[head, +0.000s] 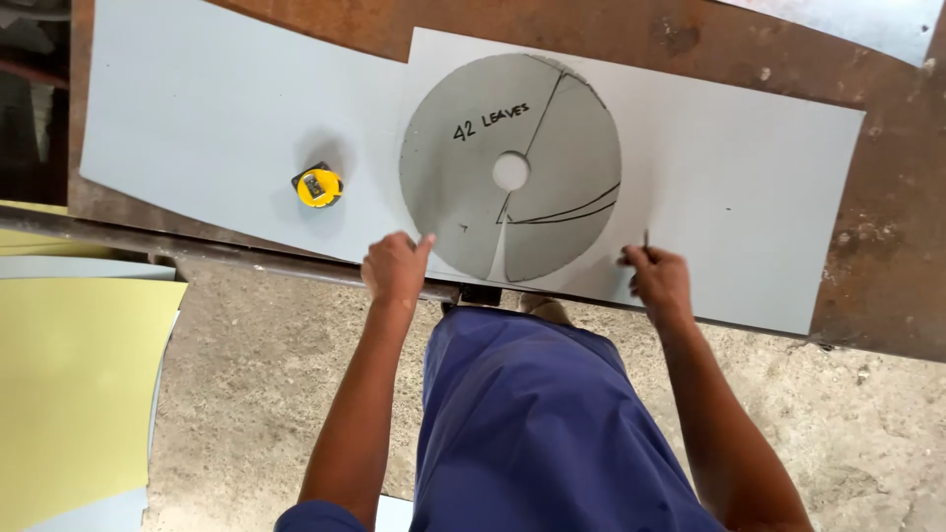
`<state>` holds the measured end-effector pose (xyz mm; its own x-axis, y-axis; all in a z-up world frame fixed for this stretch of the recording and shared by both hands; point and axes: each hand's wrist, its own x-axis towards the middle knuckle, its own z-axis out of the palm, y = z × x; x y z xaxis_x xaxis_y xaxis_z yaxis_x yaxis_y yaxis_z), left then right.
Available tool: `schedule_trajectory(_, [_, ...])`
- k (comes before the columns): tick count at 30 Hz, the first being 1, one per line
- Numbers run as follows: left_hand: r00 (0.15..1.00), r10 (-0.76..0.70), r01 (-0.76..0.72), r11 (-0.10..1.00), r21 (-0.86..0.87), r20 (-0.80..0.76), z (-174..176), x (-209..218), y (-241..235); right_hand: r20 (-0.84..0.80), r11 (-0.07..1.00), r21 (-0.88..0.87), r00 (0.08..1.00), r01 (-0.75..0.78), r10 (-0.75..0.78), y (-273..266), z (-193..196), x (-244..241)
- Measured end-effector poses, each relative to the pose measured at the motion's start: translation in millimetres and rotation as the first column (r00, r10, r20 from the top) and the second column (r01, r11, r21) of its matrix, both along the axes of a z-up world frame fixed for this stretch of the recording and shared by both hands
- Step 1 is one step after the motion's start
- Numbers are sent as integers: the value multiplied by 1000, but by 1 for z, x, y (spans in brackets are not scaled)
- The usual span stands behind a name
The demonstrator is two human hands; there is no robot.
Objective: Trace a circular template onto a sheet of material using a metal scriber.
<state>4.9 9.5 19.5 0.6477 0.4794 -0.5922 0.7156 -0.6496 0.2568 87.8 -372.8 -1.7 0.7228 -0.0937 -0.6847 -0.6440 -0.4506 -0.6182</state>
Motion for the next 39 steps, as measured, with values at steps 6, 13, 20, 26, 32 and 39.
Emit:
schedule_trajectory(6, [831,-431,298,879,373,351,-35,30,47,70,988,-117,993,105,-97,57,55,33])
schedule_trajectory(13, [817,-522,423,831,361,246,-77,37,70,157,978,14,965,208,-208,68,13,44])
schedule_trajectory(20, [807,-498,374,846,380,316,-87,30,65,197,944,22,924,330,-327,69,-3,46])
schedule_trajectory(26, [816,-487,380,858,346,311,-81,34,64,194,937,25,917,349,-347,67,-6,46])
schedule_trajectory(32, [827,-463,369,875,313,320,-78,35,66,188,931,39,912,364,-364,68,-8,48])
schedule_trajectory(39, [817,-460,375,881,288,346,-81,35,67,226,928,58,900,369,-372,62,-17,46])
